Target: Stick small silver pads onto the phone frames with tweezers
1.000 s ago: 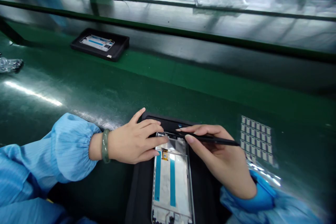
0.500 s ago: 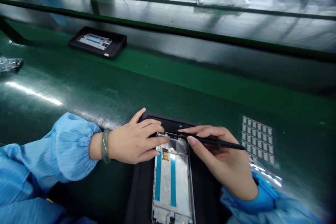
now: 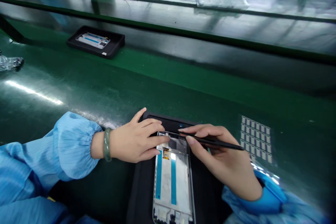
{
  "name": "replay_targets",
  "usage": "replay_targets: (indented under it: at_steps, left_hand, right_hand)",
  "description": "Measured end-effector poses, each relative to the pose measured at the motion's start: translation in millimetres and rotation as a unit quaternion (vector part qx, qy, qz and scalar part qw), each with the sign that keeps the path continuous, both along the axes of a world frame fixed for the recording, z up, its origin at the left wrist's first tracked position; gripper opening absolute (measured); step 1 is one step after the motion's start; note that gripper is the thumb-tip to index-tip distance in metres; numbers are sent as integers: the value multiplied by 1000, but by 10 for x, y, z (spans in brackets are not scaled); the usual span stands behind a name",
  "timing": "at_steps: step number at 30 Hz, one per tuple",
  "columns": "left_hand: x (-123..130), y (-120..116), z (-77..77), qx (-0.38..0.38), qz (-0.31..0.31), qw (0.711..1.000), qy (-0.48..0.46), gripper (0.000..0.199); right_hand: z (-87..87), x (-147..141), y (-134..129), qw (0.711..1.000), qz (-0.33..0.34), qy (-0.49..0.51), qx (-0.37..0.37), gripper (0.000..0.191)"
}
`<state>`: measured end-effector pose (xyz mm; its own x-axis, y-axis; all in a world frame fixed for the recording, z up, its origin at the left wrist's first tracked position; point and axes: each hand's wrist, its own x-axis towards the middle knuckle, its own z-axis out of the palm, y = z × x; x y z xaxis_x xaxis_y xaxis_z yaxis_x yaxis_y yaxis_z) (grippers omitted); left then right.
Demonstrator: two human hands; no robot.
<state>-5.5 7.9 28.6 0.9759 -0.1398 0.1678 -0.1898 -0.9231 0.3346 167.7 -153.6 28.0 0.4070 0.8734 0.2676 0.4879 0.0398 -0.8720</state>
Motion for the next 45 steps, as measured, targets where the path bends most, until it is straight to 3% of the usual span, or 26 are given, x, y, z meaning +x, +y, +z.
replay_targets:
  at_steps: [14, 20, 29, 37, 45]
  left_hand:
    - [16, 11, -8, 1, -1, 1000, 8, 35]
    - [12, 15, 11, -6, -3, 1000, 17, 35]
    - [23, 18, -8, -4, -6, 1000, 8, 34]
    - [19, 15, 4, -9, -5, 1000, 17, 34]
    - [12, 12, -5, -5, -2, 1000, 9, 34]
  right_hand:
    - [202, -27, 79, 983, 37, -174, -44, 12]
    - [291, -140, 147, 967, 7, -240, -82, 10]
    - [26, -122, -6, 989, -88, -110, -47, 14]
    - [-21, -113, -25, 997, -72, 37, 6, 16]
    - [-72, -108, 13, 998, -59, 33, -7, 16]
